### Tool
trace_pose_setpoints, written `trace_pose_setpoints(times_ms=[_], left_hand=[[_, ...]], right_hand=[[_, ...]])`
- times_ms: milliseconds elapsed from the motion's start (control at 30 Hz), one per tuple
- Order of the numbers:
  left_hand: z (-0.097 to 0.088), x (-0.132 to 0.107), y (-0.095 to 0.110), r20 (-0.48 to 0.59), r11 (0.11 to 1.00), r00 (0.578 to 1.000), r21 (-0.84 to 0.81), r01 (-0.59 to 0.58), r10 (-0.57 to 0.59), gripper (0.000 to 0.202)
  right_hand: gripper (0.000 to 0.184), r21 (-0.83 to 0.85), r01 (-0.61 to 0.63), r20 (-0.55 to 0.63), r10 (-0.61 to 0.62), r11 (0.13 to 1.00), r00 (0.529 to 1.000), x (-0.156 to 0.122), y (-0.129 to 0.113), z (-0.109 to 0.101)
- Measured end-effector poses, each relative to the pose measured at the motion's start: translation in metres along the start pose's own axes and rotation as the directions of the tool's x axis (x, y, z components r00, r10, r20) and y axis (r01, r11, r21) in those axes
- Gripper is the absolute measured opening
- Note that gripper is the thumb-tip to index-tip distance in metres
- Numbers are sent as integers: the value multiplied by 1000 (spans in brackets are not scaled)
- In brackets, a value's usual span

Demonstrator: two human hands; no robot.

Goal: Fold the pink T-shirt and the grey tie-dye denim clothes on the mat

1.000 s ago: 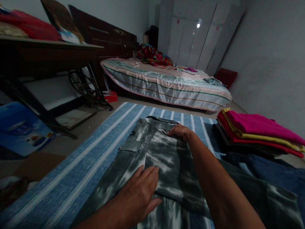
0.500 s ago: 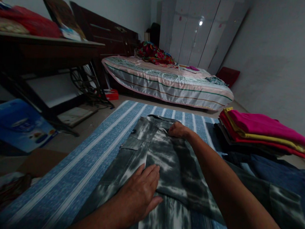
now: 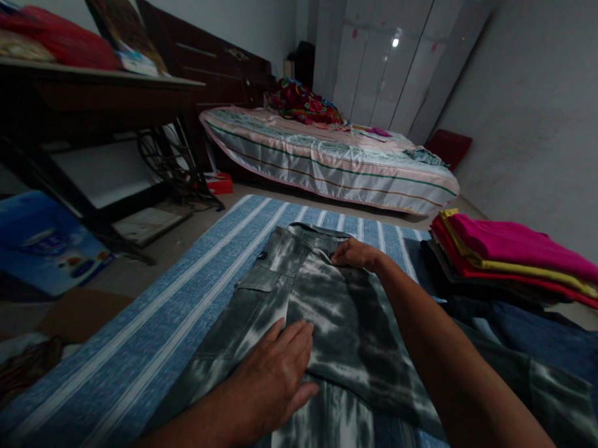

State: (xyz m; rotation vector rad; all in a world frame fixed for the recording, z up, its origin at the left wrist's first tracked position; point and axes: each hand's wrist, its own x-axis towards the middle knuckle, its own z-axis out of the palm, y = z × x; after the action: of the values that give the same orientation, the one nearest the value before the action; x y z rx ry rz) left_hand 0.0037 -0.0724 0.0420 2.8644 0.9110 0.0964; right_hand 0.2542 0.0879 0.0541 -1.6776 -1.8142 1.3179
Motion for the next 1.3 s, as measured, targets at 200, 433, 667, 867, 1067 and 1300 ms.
trace_pose_setpoints(times_ms=[200,433,667,867,1067,1300], left_hand=[[-2,0,0,-2,1000,1000,1,2,-2,58],[-2,0,0,-11,1000,1000,-4,6,-6,57],[-1,0,0,-21,1000,1000,3,1,-1,57],[-2,0,1,-31,1000,1000,14,-1,1,57],[1,0,0,-41,1000,999,8,-8,8,57],[1,-1,1,-49,1000,999,9,-15,16,57]], right_hand=[[13,-25,10,-4,-10,1000,1000,2,-5,0],[28,26,-4,26,4,1000,1000,-4,0,-2],[22,-13,-29,8,29,999,1000,0,0,-2],[14,-87,-47,-44,43,995,998,0,-6,1],[14,-214,-51,-127,24,975,992,-2,-8,4],[10,-519,-119,-316,-61,847,947,6,-12,11]])
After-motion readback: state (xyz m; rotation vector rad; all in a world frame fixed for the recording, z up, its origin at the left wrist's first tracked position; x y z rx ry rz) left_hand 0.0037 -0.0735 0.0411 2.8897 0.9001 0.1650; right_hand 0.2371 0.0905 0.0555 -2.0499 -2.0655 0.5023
